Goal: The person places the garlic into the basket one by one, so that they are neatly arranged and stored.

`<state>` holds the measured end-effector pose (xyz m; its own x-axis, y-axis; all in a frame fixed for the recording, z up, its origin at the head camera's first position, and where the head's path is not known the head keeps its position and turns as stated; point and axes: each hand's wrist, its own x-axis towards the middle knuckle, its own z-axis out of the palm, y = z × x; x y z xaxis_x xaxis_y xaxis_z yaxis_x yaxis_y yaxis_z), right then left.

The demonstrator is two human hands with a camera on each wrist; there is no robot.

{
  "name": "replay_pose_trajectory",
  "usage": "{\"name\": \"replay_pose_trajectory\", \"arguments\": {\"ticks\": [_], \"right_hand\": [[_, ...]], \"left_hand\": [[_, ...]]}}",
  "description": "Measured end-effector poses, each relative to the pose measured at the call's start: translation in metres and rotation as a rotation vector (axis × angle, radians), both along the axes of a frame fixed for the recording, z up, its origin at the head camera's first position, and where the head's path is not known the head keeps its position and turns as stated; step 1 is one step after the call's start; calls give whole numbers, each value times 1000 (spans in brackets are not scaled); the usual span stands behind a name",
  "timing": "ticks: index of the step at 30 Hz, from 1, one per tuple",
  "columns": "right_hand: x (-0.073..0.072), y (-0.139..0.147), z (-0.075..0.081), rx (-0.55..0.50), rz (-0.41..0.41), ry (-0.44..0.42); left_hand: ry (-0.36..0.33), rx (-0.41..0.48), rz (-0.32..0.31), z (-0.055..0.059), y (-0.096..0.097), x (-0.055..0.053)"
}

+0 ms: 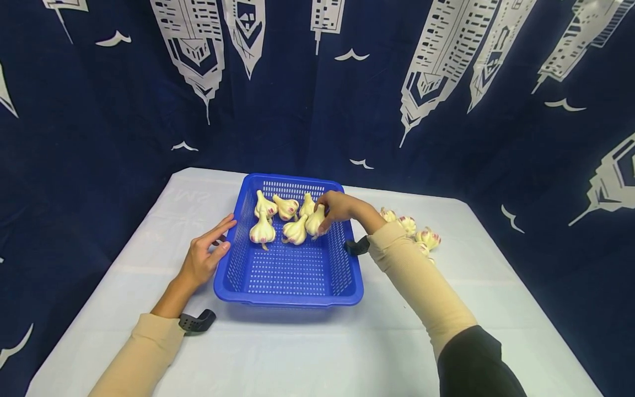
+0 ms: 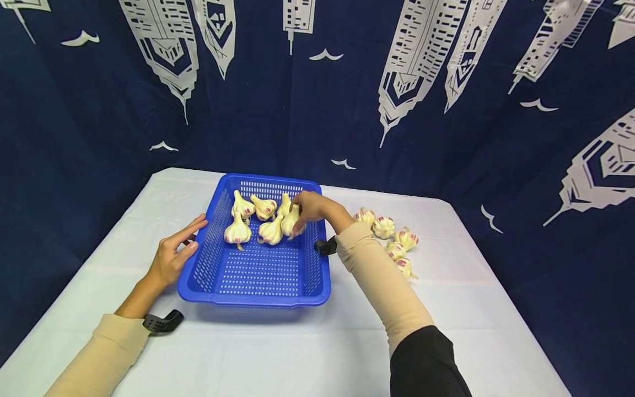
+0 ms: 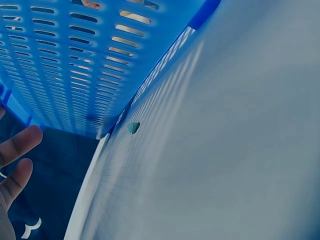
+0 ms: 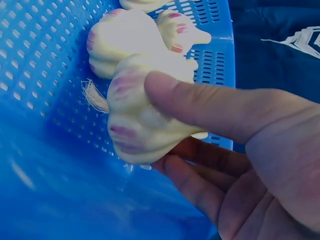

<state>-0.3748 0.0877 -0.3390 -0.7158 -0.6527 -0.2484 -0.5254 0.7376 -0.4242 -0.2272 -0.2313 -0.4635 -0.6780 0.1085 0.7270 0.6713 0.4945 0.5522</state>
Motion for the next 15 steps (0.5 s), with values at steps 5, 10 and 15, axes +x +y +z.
{"name": "replay_pose_trajectory", "arguments": {"ticks": [5, 10, 15], "right_hand": [[1, -7, -4, 83, -12, 60], [2, -11, -7, 145, -23, 93], [4, -15, -7, 168, -24, 117]], "left_hand": [[-1, 2, -4, -1, 0, 0], [-6, -4, -2, -1, 0, 0], [-10, -8, 4, 2, -1, 1]]}}
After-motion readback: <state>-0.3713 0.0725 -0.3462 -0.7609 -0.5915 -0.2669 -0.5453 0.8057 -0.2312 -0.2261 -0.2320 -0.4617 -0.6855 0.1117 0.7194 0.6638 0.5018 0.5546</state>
